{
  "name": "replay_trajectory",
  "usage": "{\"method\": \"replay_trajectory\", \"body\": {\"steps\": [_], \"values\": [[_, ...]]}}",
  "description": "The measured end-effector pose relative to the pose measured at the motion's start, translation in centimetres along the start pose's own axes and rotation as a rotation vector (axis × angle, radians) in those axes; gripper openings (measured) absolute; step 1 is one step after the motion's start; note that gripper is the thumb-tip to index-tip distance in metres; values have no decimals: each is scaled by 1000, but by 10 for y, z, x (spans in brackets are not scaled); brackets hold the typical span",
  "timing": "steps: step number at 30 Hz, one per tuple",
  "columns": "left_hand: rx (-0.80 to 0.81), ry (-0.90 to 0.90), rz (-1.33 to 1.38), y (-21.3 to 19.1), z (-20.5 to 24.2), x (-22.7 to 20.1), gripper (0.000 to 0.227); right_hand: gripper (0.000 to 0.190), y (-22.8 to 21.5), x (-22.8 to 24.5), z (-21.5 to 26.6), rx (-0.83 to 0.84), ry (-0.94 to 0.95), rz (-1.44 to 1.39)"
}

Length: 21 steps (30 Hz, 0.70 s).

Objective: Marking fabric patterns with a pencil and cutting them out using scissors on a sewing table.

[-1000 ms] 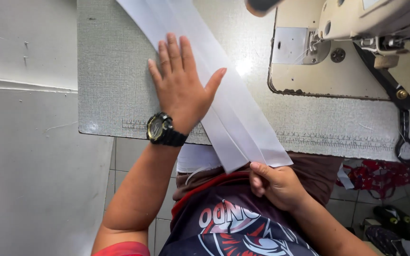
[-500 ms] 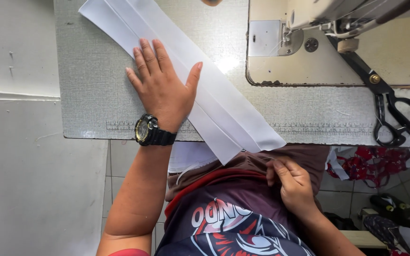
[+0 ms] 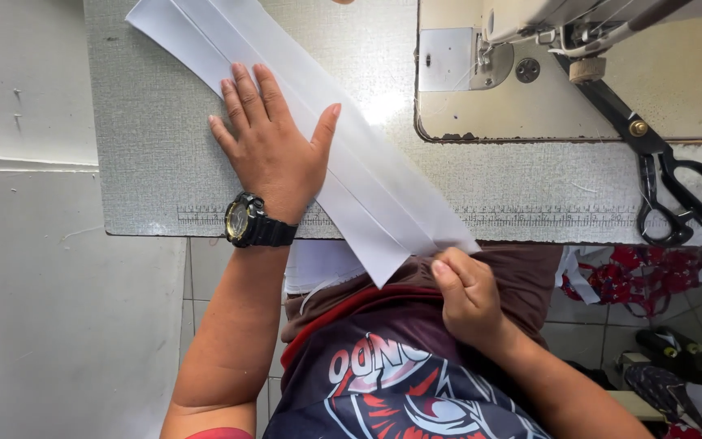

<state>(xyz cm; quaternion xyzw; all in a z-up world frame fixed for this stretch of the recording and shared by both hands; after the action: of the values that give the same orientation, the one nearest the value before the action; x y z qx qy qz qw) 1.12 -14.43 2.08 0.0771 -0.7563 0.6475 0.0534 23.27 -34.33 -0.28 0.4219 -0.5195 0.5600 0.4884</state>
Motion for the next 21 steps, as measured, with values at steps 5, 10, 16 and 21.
{"method": "replay_trajectory", "body": {"steps": [5, 10, 16, 21], "values": [[87, -16, 14, -4, -10, 0, 102, 33, -97, -115, 74, -32, 462, 501], [118, 7, 35, -4, -21, -3, 102, 46, -200, -169, 132, -277, 757, 650], [150, 22, 191, -23, -34, -9, 95, 46, -168, -133, 114, 32, 864, 958], [-281, 516, 643, -86, 38, -22, 15, 15, -110, 23, 55, -237, -359, 734]]}}
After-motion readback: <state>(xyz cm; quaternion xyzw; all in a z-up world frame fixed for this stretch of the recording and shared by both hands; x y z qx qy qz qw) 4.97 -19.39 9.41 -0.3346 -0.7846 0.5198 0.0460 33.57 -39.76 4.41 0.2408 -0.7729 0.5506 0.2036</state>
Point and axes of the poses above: each hand's wrist, its own z-axis away from the middle knuckle, its own y-axis out of the palm, x = y × z, the point moved 4 cm from there along -z, towards the middle knuckle, and after that the axes turned 9 degrees about -z, right-handed, at the moved point
